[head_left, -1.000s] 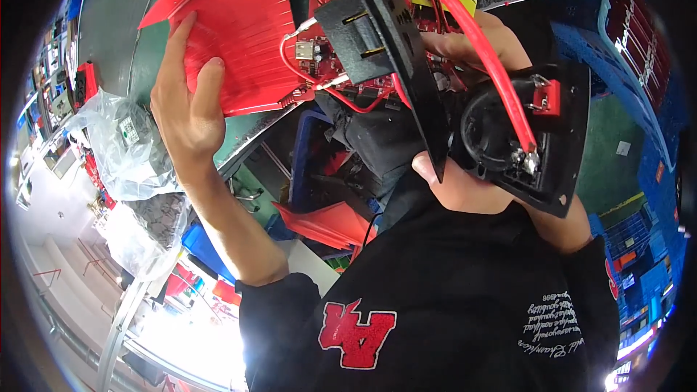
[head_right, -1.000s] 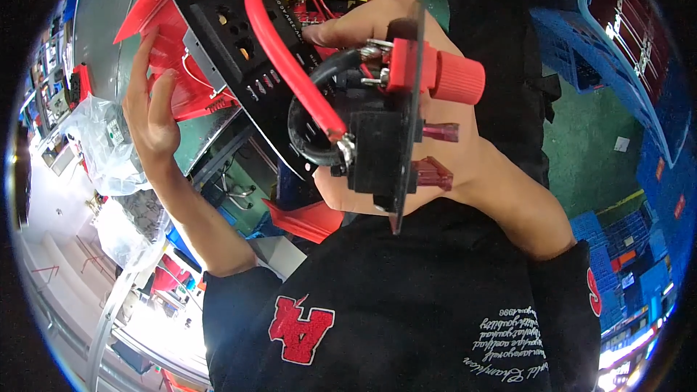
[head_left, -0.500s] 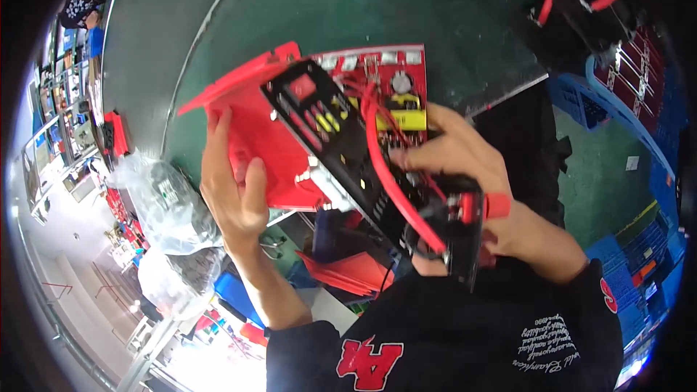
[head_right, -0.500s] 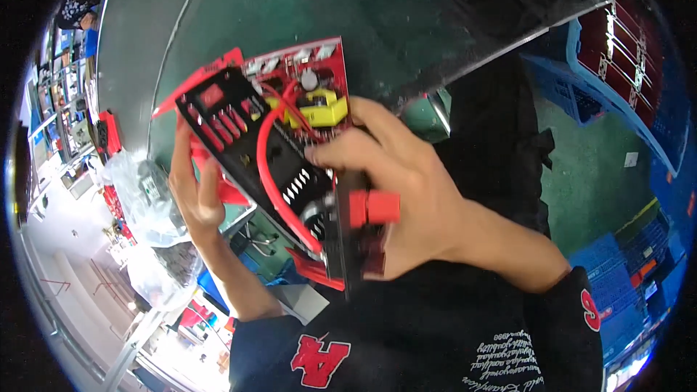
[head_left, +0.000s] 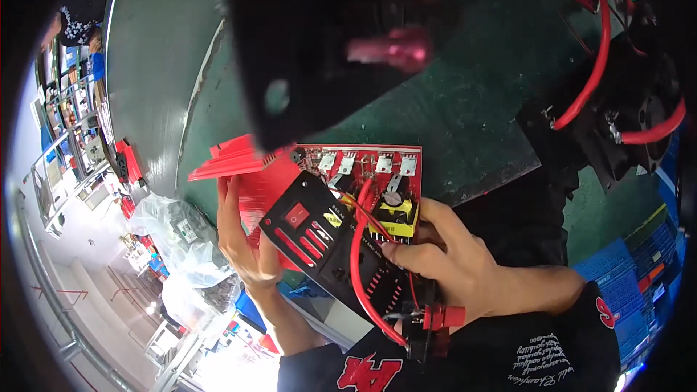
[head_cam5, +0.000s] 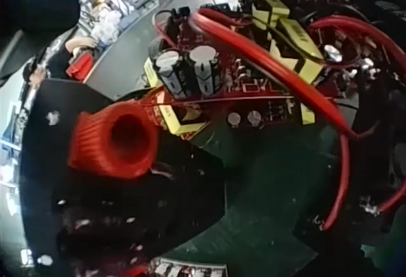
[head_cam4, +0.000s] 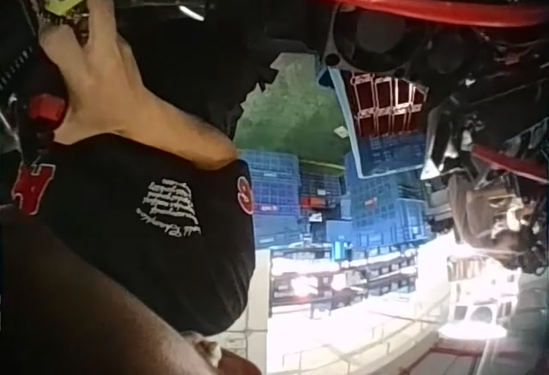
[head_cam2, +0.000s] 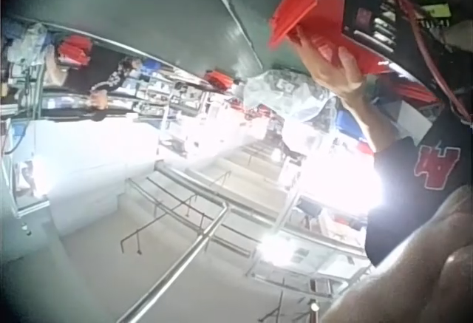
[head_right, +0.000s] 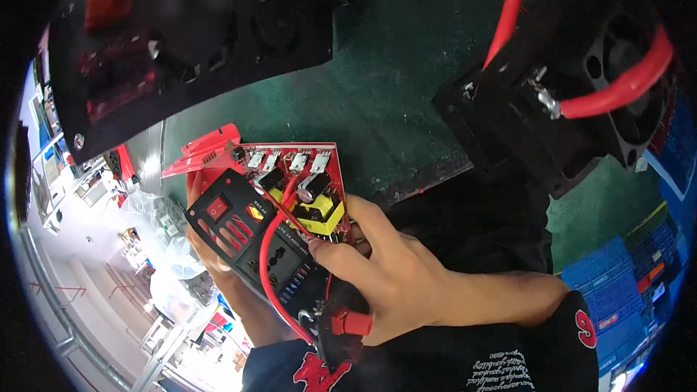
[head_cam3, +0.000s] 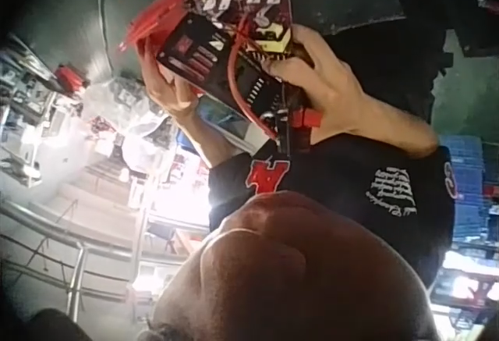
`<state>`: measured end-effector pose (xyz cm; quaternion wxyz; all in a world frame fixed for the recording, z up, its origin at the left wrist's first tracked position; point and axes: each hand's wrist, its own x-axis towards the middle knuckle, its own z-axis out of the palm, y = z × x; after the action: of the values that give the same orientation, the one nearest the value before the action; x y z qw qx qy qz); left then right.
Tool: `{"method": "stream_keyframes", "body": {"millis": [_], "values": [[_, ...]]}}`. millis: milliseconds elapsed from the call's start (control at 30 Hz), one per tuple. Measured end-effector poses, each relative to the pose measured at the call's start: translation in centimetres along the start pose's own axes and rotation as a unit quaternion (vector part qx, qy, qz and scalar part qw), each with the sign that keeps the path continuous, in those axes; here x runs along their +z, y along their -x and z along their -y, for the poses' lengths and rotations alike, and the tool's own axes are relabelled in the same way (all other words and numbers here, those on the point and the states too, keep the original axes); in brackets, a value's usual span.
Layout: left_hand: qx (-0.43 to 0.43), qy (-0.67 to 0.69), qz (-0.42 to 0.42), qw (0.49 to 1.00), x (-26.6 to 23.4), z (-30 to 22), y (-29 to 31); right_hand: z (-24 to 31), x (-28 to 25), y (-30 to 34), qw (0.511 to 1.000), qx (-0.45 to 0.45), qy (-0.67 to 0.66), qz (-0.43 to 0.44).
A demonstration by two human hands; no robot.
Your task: Assembling electronic modules and circuit boards onto red plastic components at a factory assembly line.
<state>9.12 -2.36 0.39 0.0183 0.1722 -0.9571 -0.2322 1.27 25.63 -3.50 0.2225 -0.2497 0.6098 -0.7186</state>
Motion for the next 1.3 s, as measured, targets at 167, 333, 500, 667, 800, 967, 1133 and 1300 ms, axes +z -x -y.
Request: {"method": "stream_keyframes", "body": {"millis": [167,333,500,667,800,967,1133,1300], "values": [[0.023,-0.042,0.051,0.998,-1.4,2.9,1.3,-0.2,-0.1,0.0,1.000,0.007,-0.002,0.007],[0.098,-0.123,0.052,0.986,-0.6,1.1,1.5,0.2,-0.8,-0.1,0.997,0.042,-0.031,0.059],[0.022,-0.007,0.054,0.998,-0.5,1.9,1.4,-1.2,-0.1,0.3,1.000,-0.022,0.007,0.013],[-0.015,-0.022,0.014,1.000,-0.4,1.7,1.7,-0.6,-0.8,-0.1,0.999,0.000,0.001,0.037],[0.010,-0.047,-0.002,0.999,0.1,-1.5,-0.3,0.0,-0.6,-1.0,0.998,0.014,-0.012,0.059],[-0.018,-0.028,-0.005,0.999,-0.1,-0.8,0.3,1.4,1.4,-1.5,0.999,0.040,-0.006,0.027],[0.054,-0.056,-0.027,0.997,-0.5,0.3,0.2,3.2,2.9,-2.3,0.973,-0.013,0.230,0.021],[0.053,-0.095,-0.060,0.992,-0.1,0.5,0.7,4.7,3.3,-2.0,0.987,0.079,0.137,0.017]]}}
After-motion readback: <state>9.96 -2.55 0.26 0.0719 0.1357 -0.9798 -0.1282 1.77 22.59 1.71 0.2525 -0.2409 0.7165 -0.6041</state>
